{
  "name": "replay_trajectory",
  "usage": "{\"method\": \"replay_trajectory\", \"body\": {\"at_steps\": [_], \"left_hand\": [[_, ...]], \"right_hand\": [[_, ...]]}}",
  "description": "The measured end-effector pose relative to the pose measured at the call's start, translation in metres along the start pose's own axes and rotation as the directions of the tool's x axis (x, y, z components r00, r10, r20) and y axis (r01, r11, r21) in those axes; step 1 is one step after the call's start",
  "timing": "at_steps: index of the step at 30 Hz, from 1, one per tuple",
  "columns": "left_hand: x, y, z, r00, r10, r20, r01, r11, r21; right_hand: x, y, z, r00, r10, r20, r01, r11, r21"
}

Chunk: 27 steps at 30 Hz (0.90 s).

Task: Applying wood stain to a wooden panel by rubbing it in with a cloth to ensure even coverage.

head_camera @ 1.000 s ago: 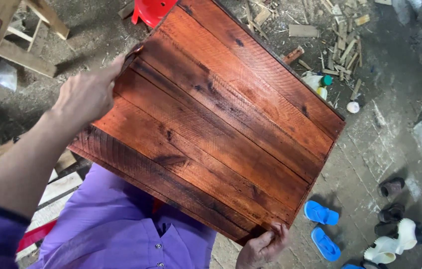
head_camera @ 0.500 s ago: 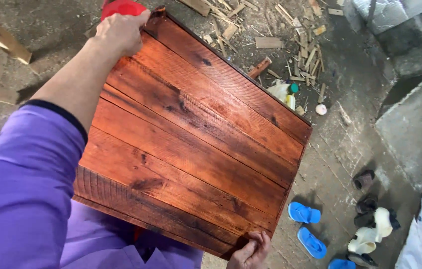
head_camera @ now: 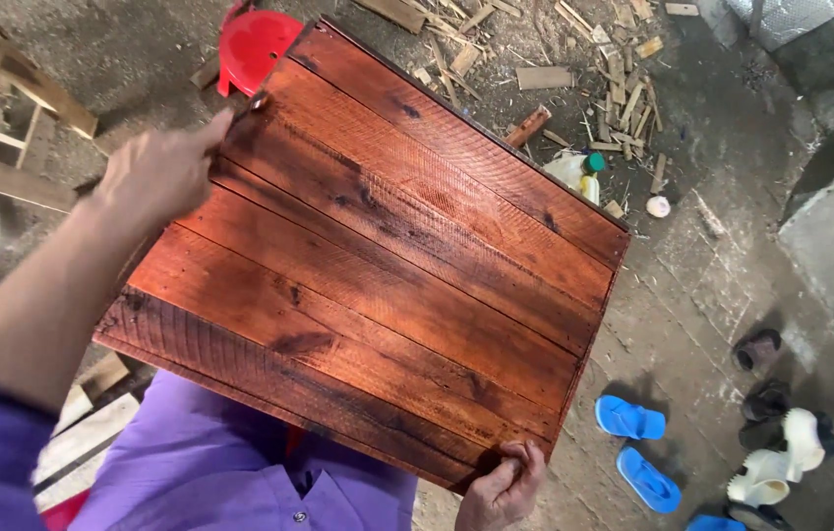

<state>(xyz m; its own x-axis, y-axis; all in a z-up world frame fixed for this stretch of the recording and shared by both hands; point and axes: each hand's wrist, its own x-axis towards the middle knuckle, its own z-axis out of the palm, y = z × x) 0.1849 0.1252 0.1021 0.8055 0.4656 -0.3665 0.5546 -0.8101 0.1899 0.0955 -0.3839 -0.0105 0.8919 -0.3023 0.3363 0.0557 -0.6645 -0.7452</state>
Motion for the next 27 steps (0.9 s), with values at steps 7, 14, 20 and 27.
{"method": "replay_trajectory", "body": {"at_steps": [7,14,20,27], "left_hand": [[-0.032,0.003,-0.002,0.997,-0.077,0.005,0.077,0.997,-0.027],[0.064,0.008,0.0,0.999,-0.013,-0.031,0.01,0.995,-0.102],[0.071,-0.017,0.019,0.99,0.095,-0.107,-0.109,0.984,-0.14],[-0.011,-0.023,0.011,0.997,-0.062,0.051,0.062,0.998,-0.006]], "right_hand": [[0.003,0.005,0.002,0.986,-0.169,-0.013,0.169,0.983,0.073],[0.004,0.013,0.005,0.981,-0.189,-0.034,0.191,0.975,0.116],[0.006,0.0,0.001,0.978,-0.202,-0.045,0.202,0.979,0.004],[0.003,0.009,0.004,0.98,-0.197,-0.017,0.197,0.971,0.134]]}}
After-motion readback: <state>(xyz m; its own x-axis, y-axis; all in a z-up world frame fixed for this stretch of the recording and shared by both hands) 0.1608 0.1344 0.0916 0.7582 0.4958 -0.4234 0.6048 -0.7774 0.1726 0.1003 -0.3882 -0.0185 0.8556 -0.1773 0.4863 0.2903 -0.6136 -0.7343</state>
